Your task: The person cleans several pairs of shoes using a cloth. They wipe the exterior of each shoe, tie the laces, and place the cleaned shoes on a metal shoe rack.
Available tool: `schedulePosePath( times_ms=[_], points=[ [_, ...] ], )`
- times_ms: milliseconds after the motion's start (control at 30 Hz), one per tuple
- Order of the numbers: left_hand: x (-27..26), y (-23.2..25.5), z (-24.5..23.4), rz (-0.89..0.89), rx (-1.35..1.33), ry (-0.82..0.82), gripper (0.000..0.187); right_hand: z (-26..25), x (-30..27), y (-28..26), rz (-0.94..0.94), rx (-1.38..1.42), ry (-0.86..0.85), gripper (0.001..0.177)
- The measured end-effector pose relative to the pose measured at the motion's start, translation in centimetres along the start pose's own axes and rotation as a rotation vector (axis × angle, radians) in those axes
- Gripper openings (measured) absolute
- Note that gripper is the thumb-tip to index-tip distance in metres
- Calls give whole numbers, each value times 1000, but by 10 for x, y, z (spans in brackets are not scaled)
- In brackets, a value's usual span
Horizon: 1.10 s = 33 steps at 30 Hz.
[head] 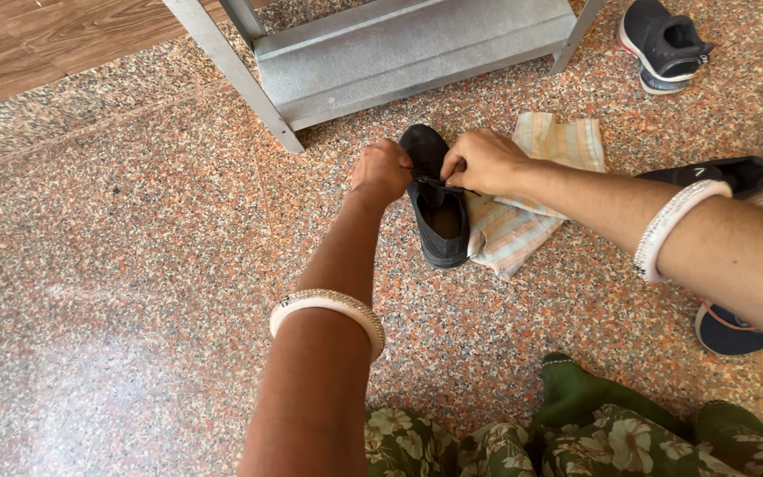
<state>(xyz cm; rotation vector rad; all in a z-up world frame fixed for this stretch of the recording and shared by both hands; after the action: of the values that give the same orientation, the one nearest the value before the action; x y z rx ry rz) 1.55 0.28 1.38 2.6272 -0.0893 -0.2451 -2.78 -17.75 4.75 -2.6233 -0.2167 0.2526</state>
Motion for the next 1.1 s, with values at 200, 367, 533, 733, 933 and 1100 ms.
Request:
schedulePosePath(
  times_ms=[200,367,533,733,933,1100],
  points=[
    [-14,23,-4,81,200,-10,32,4,6,1,-24,10,63,13],
    [-12,21,-8,-9,227,45,30,-4,8,8,6,136,104,12],
    [-8,15,-14,-190,131,26,31,-18,1,2,-5,60,72,10],
    [-13,24,-16,-147,301,-140,59,-22,-6,-14,-10,-34,6,10],
    [-16,21,-23,-255,48,-70,42,-25,-10,-24,-41,-89,17,12],
    [-3,12,-13,-511,-532,-173,21,-15,-8,-25,-80,-60,-33,12]
  ],
)
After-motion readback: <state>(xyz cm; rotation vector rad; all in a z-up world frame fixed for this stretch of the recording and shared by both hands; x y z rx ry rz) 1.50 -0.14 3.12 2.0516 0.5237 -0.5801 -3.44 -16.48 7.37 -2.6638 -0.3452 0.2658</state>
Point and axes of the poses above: each hand's wrist, its own x-axis towards the middle knuckle, its own z-axis out of the palm, y = z × x, the point moved 4 cm from there along x, towards the middle knuckle, and after that the axes turned 7 degrees about y, right-handed, at the moved point
